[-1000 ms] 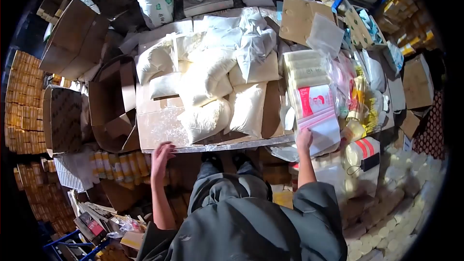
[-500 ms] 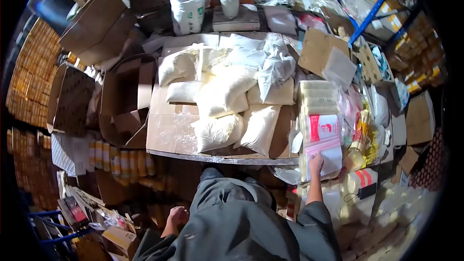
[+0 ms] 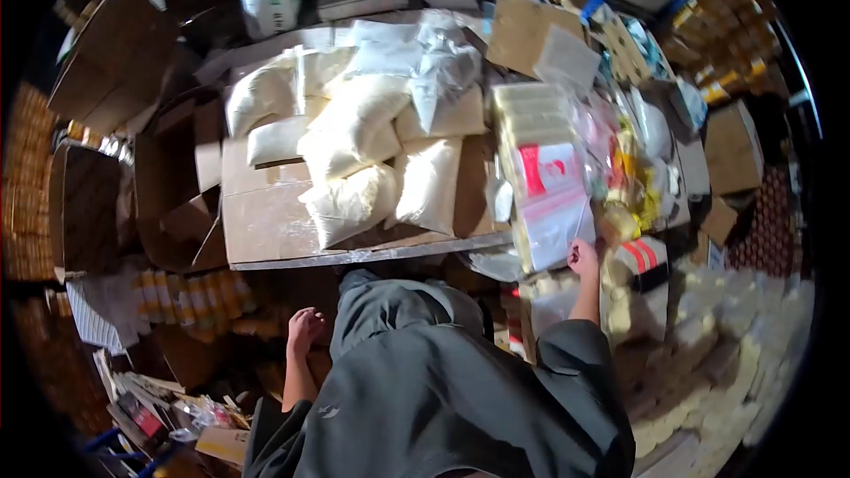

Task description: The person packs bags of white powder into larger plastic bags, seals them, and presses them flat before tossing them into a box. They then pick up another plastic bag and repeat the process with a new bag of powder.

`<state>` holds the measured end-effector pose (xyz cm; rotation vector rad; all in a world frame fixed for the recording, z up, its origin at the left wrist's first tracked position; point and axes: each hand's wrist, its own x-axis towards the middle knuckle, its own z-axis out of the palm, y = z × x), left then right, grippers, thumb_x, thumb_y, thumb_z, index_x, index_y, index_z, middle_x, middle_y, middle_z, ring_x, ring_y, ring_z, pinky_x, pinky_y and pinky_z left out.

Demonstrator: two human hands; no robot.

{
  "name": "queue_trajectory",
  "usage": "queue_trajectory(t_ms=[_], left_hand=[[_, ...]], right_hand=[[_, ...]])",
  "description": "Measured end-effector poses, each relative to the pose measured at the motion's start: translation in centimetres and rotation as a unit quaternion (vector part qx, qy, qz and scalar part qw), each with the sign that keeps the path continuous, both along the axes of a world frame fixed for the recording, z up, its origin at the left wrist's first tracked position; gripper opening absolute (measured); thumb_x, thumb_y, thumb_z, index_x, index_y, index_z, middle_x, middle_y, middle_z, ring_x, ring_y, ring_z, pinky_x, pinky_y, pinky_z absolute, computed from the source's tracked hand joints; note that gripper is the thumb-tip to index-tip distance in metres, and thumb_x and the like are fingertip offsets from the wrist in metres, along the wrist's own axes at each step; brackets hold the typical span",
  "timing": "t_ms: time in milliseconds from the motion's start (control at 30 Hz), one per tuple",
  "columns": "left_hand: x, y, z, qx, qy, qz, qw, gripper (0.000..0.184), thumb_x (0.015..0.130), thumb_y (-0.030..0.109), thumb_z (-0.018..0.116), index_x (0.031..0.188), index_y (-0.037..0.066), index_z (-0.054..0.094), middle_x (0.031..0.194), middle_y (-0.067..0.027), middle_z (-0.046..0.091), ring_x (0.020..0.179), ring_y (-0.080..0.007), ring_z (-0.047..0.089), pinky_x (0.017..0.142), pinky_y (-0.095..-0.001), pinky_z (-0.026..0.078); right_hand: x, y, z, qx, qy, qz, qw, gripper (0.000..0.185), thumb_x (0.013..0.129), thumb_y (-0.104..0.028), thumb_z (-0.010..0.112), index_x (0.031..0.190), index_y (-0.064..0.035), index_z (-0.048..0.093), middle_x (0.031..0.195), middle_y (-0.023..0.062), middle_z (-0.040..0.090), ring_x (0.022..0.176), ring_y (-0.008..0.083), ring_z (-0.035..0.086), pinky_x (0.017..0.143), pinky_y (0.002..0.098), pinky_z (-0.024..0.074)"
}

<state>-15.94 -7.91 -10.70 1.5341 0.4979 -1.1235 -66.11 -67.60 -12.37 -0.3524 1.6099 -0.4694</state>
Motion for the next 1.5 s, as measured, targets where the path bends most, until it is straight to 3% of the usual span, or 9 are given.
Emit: queue_trajectory(t_ms=[500,633,700,833,933,1000,1133,1333,1500], left_hand=[[4.7,-4.9,-4.4,0.019,-0.027,-0.114,0.993,0.018,0.092,0.020,0.059,0.104,0.007,0.063,0.082,-0.0073,0.068,0.062,-0.0147,0.061,0.051,-0.0276,0.049],[5.6,-10.2,-0.7,0.013,-0.115,-0.208,0.971,0.020,0.093,0.021,0.058,0.104,0.005,0.064,0.083,-0.0067,0.068,0.065,-0.0140,0.062,0.055,-0.0264,0.049],[4.5,-13.7,2.6,-0.026,-0.133,-0.221,0.966,0.024,0.094,0.024,0.058,0.107,0.005,0.064,0.086,-0.0064,0.068,0.072,-0.0138,0.063,0.062,-0.0268,0.051],[0.8,-20.3,9.6,-0.134,-0.079,-0.206,0.966,0.051,0.095,0.039,0.057,0.131,0.004,0.050,0.118,-0.0138,0.061,0.099,-0.0238,0.063,0.083,-0.0380,0.052],[-2.7,-23.0,13.2,-0.172,0.020,-0.135,0.976,0.063,0.094,0.044,0.057,0.139,0.003,0.042,0.131,-0.0176,0.055,0.109,-0.0316,0.060,0.090,-0.0438,0.050],[-3.6,-21.7,7.5,-0.234,0.188,-0.025,0.954,0.048,0.094,0.038,0.057,0.127,0.004,0.053,0.120,-0.0154,0.062,0.104,-0.0287,0.062,0.088,-0.0396,0.051],[-2.3,-14.9,4.2,-0.225,0.006,0.059,0.973,0.024,0.094,0.013,0.053,0.115,0.001,0.057,0.099,-0.0120,0.065,0.090,-0.0249,0.064,0.084,-0.0387,0.052],[-1.0,-10.3,4.3,-0.177,-0.061,0.130,0.974,0.022,0.094,0.005,0.052,0.115,0.000,0.054,0.090,-0.0117,0.064,0.078,-0.0201,0.063,0.071,-0.0329,0.053],[-1.0,-2.9,4.2,-0.080,-0.128,0.105,0.983,0.019,0.096,0.009,0.050,0.115,0.005,0.056,0.085,-0.0049,0.063,0.067,-0.0131,0.059,0.059,-0.0259,0.049]], right_hand=[[-21.6,7.7,24.9,-0.438,0.431,-0.086,0.784,0.018,0.079,-0.013,0.061,0.080,0.0047,0.065,0.064,0.0071,0.063,0.053,0.0134,0.055,0.048,0.0273,0.0426],[-6.9,5.3,28.2,-0.490,0.396,0.107,0.769,0.011,0.077,-0.008,0.060,0.078,0.0033,0.059,0.064,0.0043,0.059,0.057,0.0138,0.053,0.054,0.0300,0.0429],[1.6,4.3,26.0,-0.501,0.507,0.307,0.631,0.011,0.080,-0.008,0.058,0.080,0.0031,0.059,0.069,0.0137,0.060,0.061,0.0230,0.055,0.058,0.0367,0.0434],[21.3,10.7,17.0,-0.427,0.324,0.487,0.690,0.008,0.084,-0.007,0.058,0.087,-0.0002,0.060,0.071,0.0135,0.059,0.073,0.0262,0.061,0.068,0.0425,0.0489],[34.0,21.1,16.6,-0.434,0.129,0.673,0.585,0.011,0.074,0.000,0.057,0.083,0.0018,0.063,0.078,0.0238,0.064,0.077,0.0432,0.063,0.068,0.0496,0.0507],[38.7,30.4,9.7,-0.492,0.169,0.774,0.360,0.012,0.073,-0.006,0.062,0.079,0.0021,0.068,0.077,0.0212,0.067,0.076,0.0373,0.067,0.070,0.0486,0.0542],[40.0,33.9,10.7,-0.507,0.019,0.817,0.274,0.010,0.075,-0.006,0.060,0.073,0.0006,0.068,0.077,0.0211,0.067,0.074,0.0359,0.068,0.068,0.0462,0.0553],[38.8,29.9,11.4,-0.352,-0.126,0.859,0.350,0.020,0.080,-0.016,0.055,0.092,-0.0052,0.067,0.092,0.0173,0.068,0.088,0.0380,0.065,0.077,0.0487,0.0533],[39.0,15.9,6.6,-0.444,0.115,0.775,0.435,0.016,0.077,-0.008,0.054,0.085,-0.0035,0.067,0.084,0.0217,0.066,0.084,0.0395,0.066,0.074,0.0472,0.0536]])
